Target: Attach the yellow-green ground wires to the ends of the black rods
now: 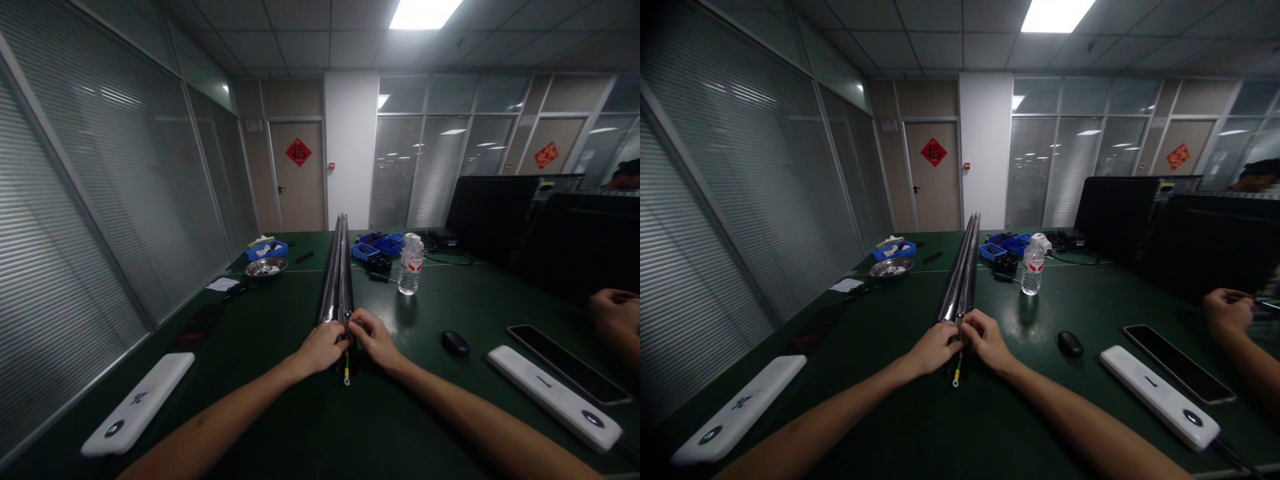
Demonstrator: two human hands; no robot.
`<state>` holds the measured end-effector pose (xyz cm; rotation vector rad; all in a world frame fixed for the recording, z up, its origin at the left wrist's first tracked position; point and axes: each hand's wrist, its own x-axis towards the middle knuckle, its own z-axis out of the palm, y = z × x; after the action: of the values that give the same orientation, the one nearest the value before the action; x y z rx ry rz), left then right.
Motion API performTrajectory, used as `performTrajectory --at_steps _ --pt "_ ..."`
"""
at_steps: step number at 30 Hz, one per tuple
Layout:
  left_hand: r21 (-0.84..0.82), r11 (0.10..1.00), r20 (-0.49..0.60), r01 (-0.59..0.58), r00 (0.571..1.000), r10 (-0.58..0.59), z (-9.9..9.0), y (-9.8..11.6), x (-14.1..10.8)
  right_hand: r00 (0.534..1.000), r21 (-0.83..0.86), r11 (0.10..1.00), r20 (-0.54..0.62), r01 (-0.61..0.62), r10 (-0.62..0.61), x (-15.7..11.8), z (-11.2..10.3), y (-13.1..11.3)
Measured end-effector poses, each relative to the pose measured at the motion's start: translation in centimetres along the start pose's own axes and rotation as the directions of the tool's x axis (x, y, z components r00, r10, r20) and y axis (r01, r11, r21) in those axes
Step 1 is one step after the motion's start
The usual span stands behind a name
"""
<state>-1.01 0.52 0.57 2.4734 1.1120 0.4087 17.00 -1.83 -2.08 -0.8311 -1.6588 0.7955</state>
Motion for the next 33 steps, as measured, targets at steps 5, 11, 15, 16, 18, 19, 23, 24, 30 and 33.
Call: performTrajectory --at_steps 5,11,15,16,18,19,23,24,30,33 --pt "-0.007 1.0 -0.009 -0.016 1.0 0.016 0.2 0.0 -0.1 0.998 -0.072 0.995 0.002 0.065 -0.065 0.2 -0.1 -0.4" --pt "0.046 0.999 -0.044 0.026 0.999 -0.024 0.2 0.2 -0.3 0.997 0.103 0.995 0.08 0.003 -0.011 1.1 -0.5 0.0" --pt "0.049 0.998 -0.031 0.026 0.999 -0.025 0.1 0.2 -0.3 0.988 0.202 0.973 0.124 -0.112 0.089 1.0 -0.4 0.5" --pt "0.042 0.999 -0.027 0.017 1.0 -0.016 0.1 0.2 -0.3 0.99 0.196 0.975 0.109 -0.105 0.085 0.9 -0.3 0.6" --pt "0.027 1.0 -0.013 -0.005 1.0 0.005 0.0 0.2 -0.2 0.996 0.163 0.984 0.064 -0.075 0.066 0.8 -0.1 0.7" --pt "0.02 1.0 -0.003 -0.013 1.0 0.013 0.0 0.2 -0.2 0.998 0.143 0.988 0.042 -0.061 0.056 0.7 0.0 0.7" --pt "0.015 1.0 0.015 -0.006 1.0 0.005 -0.2 0.2 -0.2 0.999 0.077 0.996 0.003 -0.048 0.048 0.5 0.1 0.6" --pt "0.018 1.0 0.014 0.002 1.0 -0.002 -0.2 0.2 -0.2 0.999 0.063 0.997 0.001 -0.047 0.047 0.5 0.1 0.6" --pt "0.002 1.0 -0.014 0.019 1.0 -0.019 0.0 0.3 -0.3 1.0 -0.031 0.999 -0.023 0.006 -0.007 0.2 0.2 -0.1" --pt "0.019 0.999 -0.027 0.027 0.999 -0.026 0.0 0.4 -0.3 0.997 -0.094 0.994 -0.037 0.059 -0.062 0.5 0.5 0.0"
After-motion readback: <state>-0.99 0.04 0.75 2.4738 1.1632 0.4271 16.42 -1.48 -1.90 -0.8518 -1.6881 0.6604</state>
